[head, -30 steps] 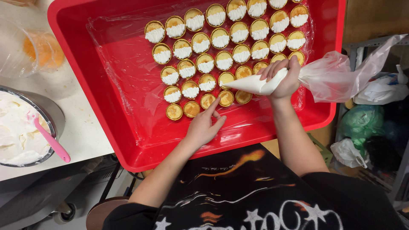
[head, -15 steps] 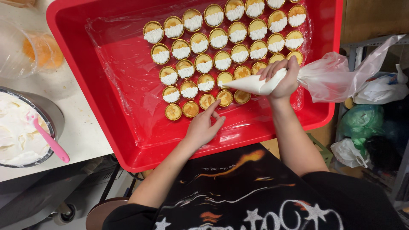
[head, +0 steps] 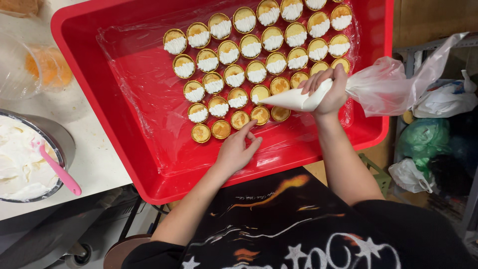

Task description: The person holds a piping bag filled with white cream and pipes a dollop of cream onto small round cakes arranged in a red tray, working through the tray row by row while the other hand steadies the tray. The tray sits on a work table next to a bowl of cream with a spatula.

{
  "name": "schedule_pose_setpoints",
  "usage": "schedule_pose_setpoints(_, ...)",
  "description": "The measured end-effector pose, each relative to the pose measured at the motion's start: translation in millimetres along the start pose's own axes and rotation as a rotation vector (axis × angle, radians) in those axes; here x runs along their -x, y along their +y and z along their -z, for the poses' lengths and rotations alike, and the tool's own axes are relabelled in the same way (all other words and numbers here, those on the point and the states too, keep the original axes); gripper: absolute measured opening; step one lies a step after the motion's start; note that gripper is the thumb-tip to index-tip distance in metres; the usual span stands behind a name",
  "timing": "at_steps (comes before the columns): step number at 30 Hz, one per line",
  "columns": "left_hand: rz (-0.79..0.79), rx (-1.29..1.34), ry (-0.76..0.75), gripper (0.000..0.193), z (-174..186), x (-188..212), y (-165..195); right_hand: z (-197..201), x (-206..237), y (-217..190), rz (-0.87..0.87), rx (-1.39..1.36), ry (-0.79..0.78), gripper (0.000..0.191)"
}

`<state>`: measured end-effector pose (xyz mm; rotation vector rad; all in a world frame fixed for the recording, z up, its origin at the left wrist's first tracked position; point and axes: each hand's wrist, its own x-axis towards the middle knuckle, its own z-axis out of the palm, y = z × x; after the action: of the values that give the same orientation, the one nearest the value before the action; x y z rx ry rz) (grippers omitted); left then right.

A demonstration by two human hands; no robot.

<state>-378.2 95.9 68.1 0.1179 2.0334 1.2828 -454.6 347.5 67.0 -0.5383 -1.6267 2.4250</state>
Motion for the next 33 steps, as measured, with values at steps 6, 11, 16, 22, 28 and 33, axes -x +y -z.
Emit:
schedule_pose_setpoints(6,0.008,0.006,-0.004,0.061,2.5,-0.3,0.6,-1.4,-0.2,0.0,0.02,-0.021,-0.003,0.056)
schedule_pose_setpoints(11,0.024,-0.002,-0.013,0.061,0.8,0.0,2.0,-2.5,-2.6,0.7,0.012,-0.056,0.041,0.056)
schedule_pose_setpoints(16,0.032,0.012,-0.009,0.061,2.6,1.8,0.6,0.2,1.2,-2.5,-0.024,-0.016,0.016,0.056)
schedule_pose_setpoints(22,0.023,0.021,-0.006,0.061,3.5,0.3,0.2,-6.7,-3.7,-1.4,0.002,-0.009,0.032,0.055)
schedule_pose_setpoints(28,0.036,0.018,-0.008,0.06,6.8,-0.9,0.1,-10.1,-7.3,-1.9,-0.001,-0.009,0.031,0.054)
schedule_pose_setpoints(33,0.016,0.014,0.01,0.06,9.3,-1.9,-0.7,-8.8,-4.6,-5.1,-0.053,-0.054,0.001,0.056)
